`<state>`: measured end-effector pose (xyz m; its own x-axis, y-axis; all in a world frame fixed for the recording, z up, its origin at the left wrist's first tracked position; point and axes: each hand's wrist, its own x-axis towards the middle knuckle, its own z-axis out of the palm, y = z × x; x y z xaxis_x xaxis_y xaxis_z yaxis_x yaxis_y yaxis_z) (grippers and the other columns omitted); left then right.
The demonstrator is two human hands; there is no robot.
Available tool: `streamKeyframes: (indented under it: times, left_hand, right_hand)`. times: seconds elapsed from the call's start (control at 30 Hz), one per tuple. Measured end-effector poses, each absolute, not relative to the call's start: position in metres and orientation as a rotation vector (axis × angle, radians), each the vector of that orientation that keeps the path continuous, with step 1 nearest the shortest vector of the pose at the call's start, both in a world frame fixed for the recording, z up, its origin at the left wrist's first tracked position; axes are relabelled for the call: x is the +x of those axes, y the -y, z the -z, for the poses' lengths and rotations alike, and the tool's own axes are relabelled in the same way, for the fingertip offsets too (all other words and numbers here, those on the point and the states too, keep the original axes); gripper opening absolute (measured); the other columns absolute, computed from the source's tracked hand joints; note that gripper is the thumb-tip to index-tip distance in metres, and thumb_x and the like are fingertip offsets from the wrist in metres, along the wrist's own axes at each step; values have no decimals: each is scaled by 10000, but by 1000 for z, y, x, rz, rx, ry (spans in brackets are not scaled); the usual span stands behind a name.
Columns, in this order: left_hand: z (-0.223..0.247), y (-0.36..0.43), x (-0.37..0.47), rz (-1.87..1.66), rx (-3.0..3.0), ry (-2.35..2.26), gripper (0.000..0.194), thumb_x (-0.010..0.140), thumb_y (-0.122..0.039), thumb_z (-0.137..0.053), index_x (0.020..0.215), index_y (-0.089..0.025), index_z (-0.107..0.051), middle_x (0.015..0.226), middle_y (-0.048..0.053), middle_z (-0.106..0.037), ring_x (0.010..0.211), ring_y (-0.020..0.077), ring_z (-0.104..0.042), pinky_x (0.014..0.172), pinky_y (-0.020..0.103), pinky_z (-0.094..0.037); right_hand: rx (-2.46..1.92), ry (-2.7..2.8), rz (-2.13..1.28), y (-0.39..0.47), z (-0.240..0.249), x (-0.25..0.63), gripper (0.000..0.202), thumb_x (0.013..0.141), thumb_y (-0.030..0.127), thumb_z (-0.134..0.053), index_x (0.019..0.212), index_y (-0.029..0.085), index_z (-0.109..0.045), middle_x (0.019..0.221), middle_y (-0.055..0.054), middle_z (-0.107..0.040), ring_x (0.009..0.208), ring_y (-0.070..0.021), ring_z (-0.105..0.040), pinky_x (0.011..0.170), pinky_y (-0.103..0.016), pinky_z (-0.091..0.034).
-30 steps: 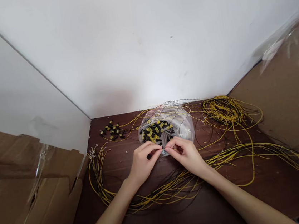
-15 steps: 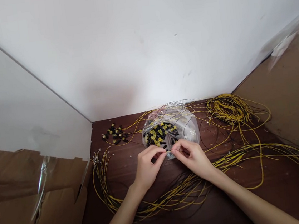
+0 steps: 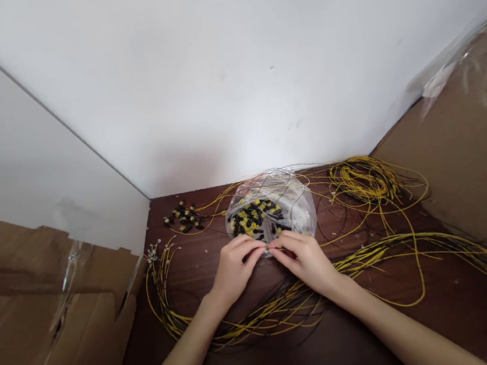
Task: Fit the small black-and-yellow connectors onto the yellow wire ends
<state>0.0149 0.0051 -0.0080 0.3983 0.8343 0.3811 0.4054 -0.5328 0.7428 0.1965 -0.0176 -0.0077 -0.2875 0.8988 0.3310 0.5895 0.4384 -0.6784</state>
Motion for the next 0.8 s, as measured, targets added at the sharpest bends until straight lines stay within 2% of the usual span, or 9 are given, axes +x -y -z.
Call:
streamKeyframes:
  times: [0.33,0.8]
  left_hand:
    - [10,-1,16,-1007,2352,-1026,165,886,-212,-516,812,-143,-646,779,45,-619,753,139,-560,716,252,-446]
    - [7,2,13,-846,2365,-1055,214,915,-297,-446,801,-163,-569,788,32,-612,727,140,-561,692,242,-410]
  right_hand:
    - [-1259,1910,-642,19,4,194,92,844,177,-538,793,166,-614,713,-8,-587,605,-115,-499,567,-227,-378]
    - [-1116,2083,-538,19,7,198,175,898,235,-485,884,168,-646,829,-43,-631,696,-129,-559,625,-236,-415]
